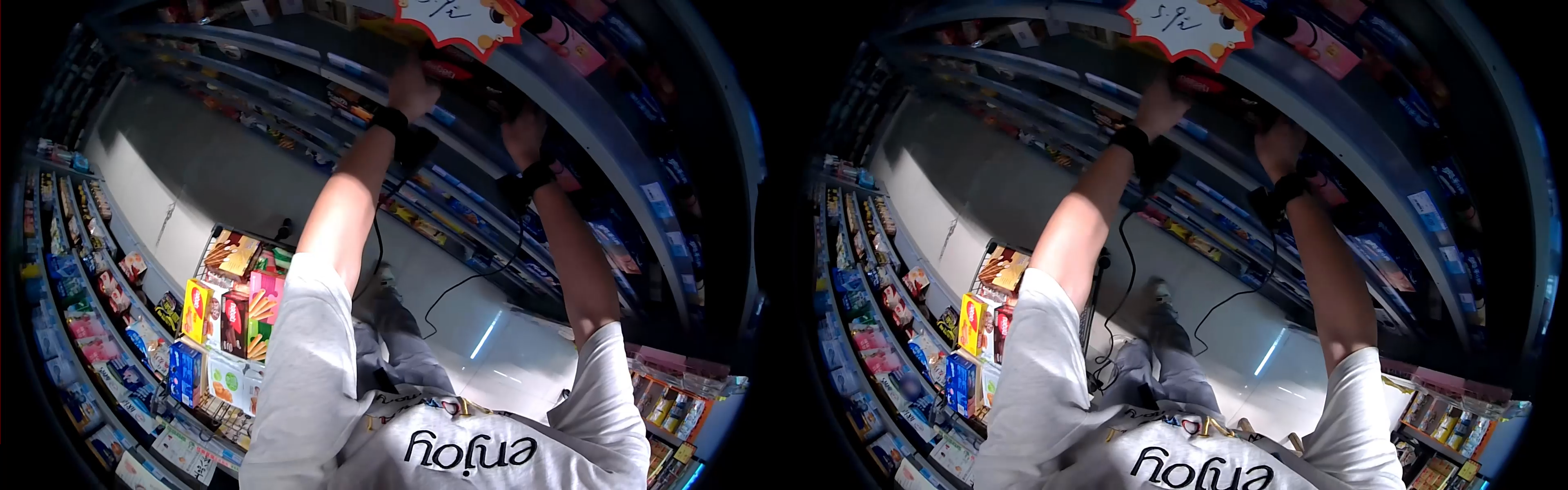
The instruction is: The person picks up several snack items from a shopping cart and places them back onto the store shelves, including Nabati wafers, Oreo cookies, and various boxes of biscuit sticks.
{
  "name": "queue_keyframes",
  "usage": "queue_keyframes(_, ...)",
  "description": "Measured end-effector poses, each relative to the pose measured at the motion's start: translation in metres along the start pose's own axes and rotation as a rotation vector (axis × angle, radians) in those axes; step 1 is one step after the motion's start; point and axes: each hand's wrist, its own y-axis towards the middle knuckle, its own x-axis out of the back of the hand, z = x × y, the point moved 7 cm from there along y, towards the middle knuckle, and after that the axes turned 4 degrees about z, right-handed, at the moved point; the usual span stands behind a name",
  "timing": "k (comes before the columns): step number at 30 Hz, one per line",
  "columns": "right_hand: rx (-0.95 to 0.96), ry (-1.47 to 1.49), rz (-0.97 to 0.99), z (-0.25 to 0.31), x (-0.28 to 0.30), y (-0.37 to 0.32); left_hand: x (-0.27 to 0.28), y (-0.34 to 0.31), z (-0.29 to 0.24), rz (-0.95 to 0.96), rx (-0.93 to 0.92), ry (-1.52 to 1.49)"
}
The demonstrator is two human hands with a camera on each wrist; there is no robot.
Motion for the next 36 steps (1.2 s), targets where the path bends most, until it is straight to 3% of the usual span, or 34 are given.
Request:
queue_keyframes(2,-0.001,0.109,-0.047,0.022,0.006,-0.006,0.024,-0.032,-0.007,-0.17,-0.072,0.069)
queue_keyframes(4,0.093,0.142,-0.156,0.056,0.019,-0.02,0.045,-0.071,0.002,-0.262,0.017,0.04)
queue_keyframes(6,0.11,0.215,-0.054,0.097,0.02,-0.04,0.071,-0.119,0.013,-0.292,0.117,-0.052)
queue_keyframes(8,0.207,0.294,0.001,0.142,0.008,-0.063,0.08,-0.181,0.061,-0.427,0.108,-0.064)
queue_keyframes(10,0.221,0.464,0.128,0.183,-0.019,-0.1,0.083,-0.267,0.095,-0.464,0.797,-1.024)
queue_keyframes(12,0.266,0.454,0.259,0.231,-0.048,-0.161,0.097,-0.351,0.157,-0.496,0.468,-0.257)
queue_keyframes(14,0.319,0.647,0.471,0.279,-0.078,-0.233,0.096,-0.448,0.204,-0.613,0.639,-0.418)
queue_keyframes(16,0.496,0.611,0.808,0.324,-0.099,-0.306,0.109,-0.539,0.224,-0.685,0.87,-0.567)
queue_keyframes(19,0.606,0.642,0.959,0.373,-0.098,-0.384,0.149,-0.629,0.21,-0.914,1.055,-0.721)
queue_keyframes(21,0.584,0.59,1.289,0.399,-0.103,-0.421,0.17,-0.673,0.213,-0.988,1.09,-0.777)
queue_keyframes(24,0.629,0.556,1.311,0.433,-0.107,-0.445,0.182,-0.72,0.226,-1.021,1.081,-0.961)
queue_keyframes(26,0.54,0.658,1.318,0.452,-0.126,-0.457,0.188,-0.741,0.236,-1.096,1.065,-0.986)
queue_keyframes(27,0.621,0.684,1.276,0.465,-0.132,-0.46,0.182,-0.75,0.253,-1.113,0.96,-1.123)
queue_keyframes(29,0.732,0.678,1.222,0.498,-0.134,-0.46,0.192,-0.746,0.24,-1.202,0.95,-1.331)
queue_keyframes(30,0.862,0.845,1.038,0.513,-0.136,-0.461,0.197,-0.741,0.234,-1.241,0.926,-1.43)
queue_keyframes(31,0.869,0.857,1.044,0.53,-0.124,-0.459,0.197,-0.74,0.235,-1.258,0.921,-1.443)
queue_keyframes(32,0.875,0.874,1.047,0.549,-0.113,-0.456,0.197,-0.733,0.236,-1.292,0.833,-1.588)
queue_keyframes(33,0.948,0.889,0.91,0.562,-0.128,-0.457,0.2,-0.726,0.238,-1.318,0.739,-1.729)
queue_keyframes(34,0.742,0.882,1.22,0.548,-0.219,-0.482,0.202,-0.722,0.238,-1.317,0.792,-1.685)
queue_keyframes(36,0.057,1.094,1.626,0.572,-0.198,-0.487,0.199,-0.723,0.244,-1.344,0.728,-1.722)
